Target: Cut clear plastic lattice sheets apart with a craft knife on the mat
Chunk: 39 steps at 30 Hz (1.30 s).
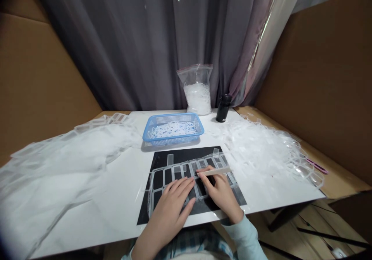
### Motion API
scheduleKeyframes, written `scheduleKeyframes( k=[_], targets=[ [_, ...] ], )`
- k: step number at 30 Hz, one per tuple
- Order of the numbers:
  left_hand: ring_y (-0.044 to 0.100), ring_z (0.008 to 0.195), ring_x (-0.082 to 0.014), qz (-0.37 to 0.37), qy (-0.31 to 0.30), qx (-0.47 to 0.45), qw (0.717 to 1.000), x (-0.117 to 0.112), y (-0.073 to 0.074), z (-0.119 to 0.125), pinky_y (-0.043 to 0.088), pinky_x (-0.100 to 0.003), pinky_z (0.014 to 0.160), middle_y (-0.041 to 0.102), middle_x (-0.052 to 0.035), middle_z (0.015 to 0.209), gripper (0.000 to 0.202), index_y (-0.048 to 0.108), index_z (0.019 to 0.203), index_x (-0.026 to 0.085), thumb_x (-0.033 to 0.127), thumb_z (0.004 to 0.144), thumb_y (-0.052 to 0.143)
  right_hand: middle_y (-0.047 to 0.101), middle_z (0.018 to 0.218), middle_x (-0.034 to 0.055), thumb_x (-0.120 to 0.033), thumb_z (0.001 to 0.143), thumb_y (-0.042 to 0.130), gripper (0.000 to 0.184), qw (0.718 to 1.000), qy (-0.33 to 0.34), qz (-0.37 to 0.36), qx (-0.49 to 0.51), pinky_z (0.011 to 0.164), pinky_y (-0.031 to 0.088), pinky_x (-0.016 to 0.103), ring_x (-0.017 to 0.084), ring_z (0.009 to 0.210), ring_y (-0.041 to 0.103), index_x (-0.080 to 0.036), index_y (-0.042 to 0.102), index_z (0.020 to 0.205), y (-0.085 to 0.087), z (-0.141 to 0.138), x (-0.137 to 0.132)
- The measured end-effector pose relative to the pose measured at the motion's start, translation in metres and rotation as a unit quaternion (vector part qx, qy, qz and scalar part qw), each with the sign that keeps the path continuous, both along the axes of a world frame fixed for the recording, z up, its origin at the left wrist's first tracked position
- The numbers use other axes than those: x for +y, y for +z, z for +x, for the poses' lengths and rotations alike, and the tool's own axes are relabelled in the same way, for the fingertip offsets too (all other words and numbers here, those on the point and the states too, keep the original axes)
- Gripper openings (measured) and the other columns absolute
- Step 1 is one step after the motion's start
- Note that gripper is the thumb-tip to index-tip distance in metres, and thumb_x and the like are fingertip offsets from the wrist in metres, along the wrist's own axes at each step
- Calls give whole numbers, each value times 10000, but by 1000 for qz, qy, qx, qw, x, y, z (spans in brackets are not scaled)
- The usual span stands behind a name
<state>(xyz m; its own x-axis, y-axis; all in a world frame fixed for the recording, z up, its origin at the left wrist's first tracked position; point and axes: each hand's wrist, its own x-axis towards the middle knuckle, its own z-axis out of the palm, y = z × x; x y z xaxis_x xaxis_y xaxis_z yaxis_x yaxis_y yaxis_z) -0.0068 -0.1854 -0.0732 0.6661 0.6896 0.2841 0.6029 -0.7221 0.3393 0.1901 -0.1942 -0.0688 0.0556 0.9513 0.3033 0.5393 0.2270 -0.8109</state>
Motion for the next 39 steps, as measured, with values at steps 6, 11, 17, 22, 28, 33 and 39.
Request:
scheduleKeyframes(
  k=[6, 11, 17, 22, 28, 33, 39],
  targets=[
    [516, 1344, -250, -18, -2, 10, 1000, 1, 4, -2, 437, -490, 1123, 549, -43, 1470, 398, 524, 1410, 219, 289, 1025, 448, 733, 1092, 66, -427, 1021, 496, 266, 1000, 25, 19, -1, 992, 516, 404, 261, 1069, 685, -251, 695, 1036, -8, 1, 3],
    [526, 1330, -251, -21, 1, 10, 1000, 1, 3, -1, 447, -483, 1110, 556, -46, 1463, 393, 533, 1398, 221, 279, 1017, 455, 736, 1038, 63, -392, 1019, 505, 246, 999, 27, 41, -16, 910, 550, 374, 254, 1008, 692, -252, 705, 991, -13, -3, 5],
    [515, 1341, -251, -29, 5, 17, 999, 1, 4, 0, 446, -480, 1106, 542, -45, 1477, 402, 519, 1411, 225, 272, 1017, 452, 715, 1073, 95, -416, 1022, 491, 273, 971, -197, 132, 13, 919, 507, 398, 275, 1035, 667, -224, 676, 1084, -10, 11, 3],
    [527, 1330, -251, -25, 7, 15, 1000, 1, 2, -2, 448, -466, 1095, 542, -34, 1477, 409, 510, 1430, 256, 319, 1035, 427, 681, 999, 112, -423, 1002, 535, 279, 886, -402, 221, 66, 884, 500, 407, 277, 987, 659, -175, 662, 1022, -3, 20, -3],
    [518, 1331, -240, -19, 6, 13, 1000, 1, 0, -3, 437, -453, 1102, 548, -29, 1471, 406, 508, 1423, 241, 296, 1027, 439, 697, 1192, 101, -462, 984, 548, 292, 973, -199, 103, 46, 1033, 459, 435, 290, 1151, 635, -212, 699, 989, -7, 24, -3],
    [504, 1344, -241, -23, 5, 19, 1000, 1, 0, -4, 433, -466, 1107, 534, -23, 1485, 408, 498, 1431, 241, 316, 1037, 425, 733, 1092, 69, -486, 1003, 508, 326, 998, -60, -2, 19, 963, 513, 404, 280, 1058, 681, -247, 730, 1011, -10, 21, -3],
    [500, 1348, -243, -32, 8, 19, 999, 2, 2, -3, 429, -465, 1110, 537, -29, 1481, 402, 507, 1422, 239, 310, 1033, 435, 731, 1086, 72, -479, 1012, 490, 319, 999, -44, -14, 3, 971, 502, 418, 284, 1065, 674, -249, 710, 993, -11, 21, -4]
  ],
)
